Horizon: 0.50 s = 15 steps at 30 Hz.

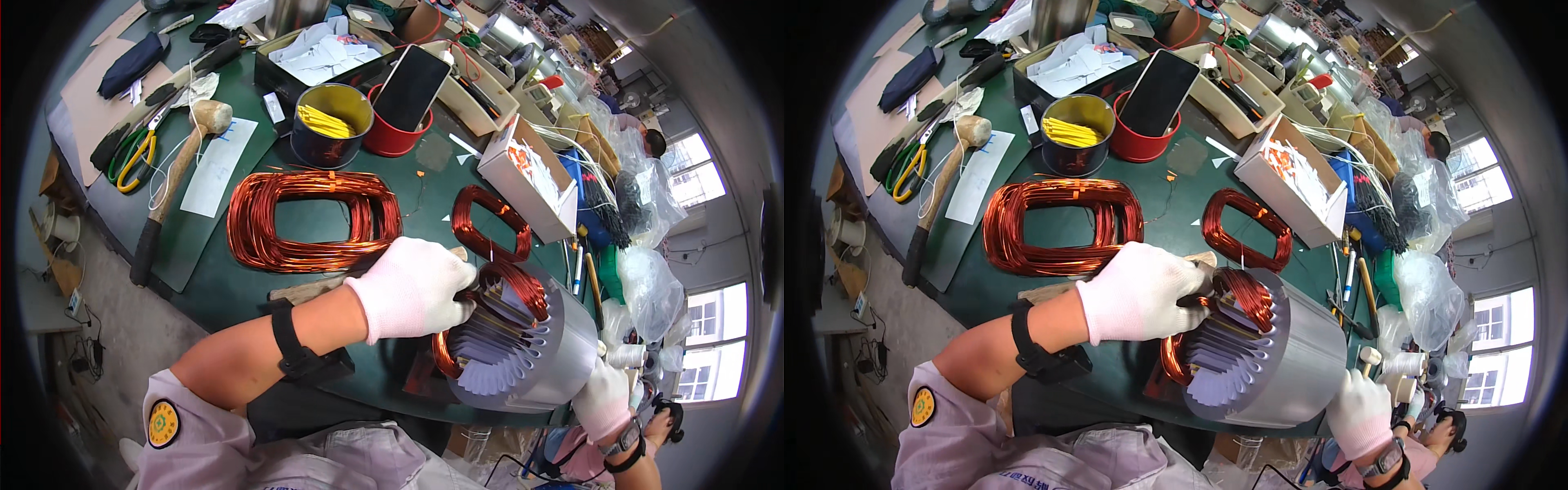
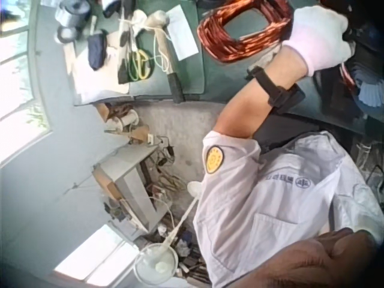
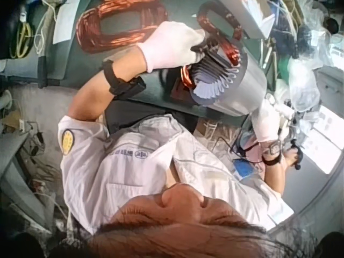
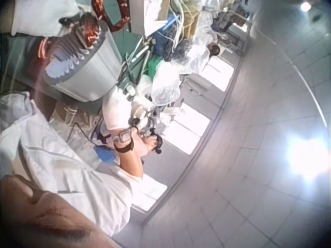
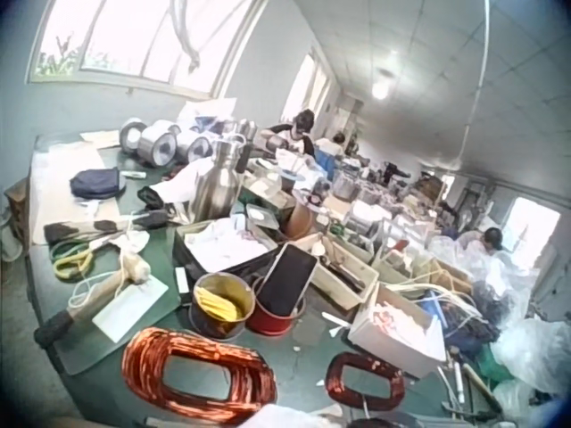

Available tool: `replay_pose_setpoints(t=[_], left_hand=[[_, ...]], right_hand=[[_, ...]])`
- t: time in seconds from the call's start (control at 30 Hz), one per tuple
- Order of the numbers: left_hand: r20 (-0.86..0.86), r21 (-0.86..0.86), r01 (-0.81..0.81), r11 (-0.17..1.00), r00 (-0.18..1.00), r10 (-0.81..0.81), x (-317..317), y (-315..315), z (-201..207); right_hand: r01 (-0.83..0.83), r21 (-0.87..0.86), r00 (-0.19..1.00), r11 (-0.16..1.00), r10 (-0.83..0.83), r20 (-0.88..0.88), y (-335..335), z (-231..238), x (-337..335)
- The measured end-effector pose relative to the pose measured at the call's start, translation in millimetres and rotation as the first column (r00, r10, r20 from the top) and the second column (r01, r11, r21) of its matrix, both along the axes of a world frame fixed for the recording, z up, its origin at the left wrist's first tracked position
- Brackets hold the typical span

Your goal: Assembling copper wire coils into an electric motor stator using a mallet and tools.

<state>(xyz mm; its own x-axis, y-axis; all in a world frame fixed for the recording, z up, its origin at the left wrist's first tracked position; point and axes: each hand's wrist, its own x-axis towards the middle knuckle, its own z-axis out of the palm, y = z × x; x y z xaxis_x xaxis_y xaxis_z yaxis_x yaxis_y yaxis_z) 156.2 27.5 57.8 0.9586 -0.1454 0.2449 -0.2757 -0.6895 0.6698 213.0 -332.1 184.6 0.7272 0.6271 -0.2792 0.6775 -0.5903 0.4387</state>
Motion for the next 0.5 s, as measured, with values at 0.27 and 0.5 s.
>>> replay_pose_setpoints(t=[0.27, 0.5], left_hand=[[0.157, -0.242, -0.068, 0.968, 0.982, 0.108, -1.4, -13.0, -10.6], [0.098, -0.179, -0.067, 0.981, 0.992, 0.085, -1.9, -11.7, -1.9]], right_hand=[[-0.018, 0.106, 0.997, 0.994, 0.010, 0.079, -24.2, 2.0, -16.7], [-0.071, 0.196, 0.994, 0.978, 0.086, -0.070, 22.1, -11.7, -12.7]])
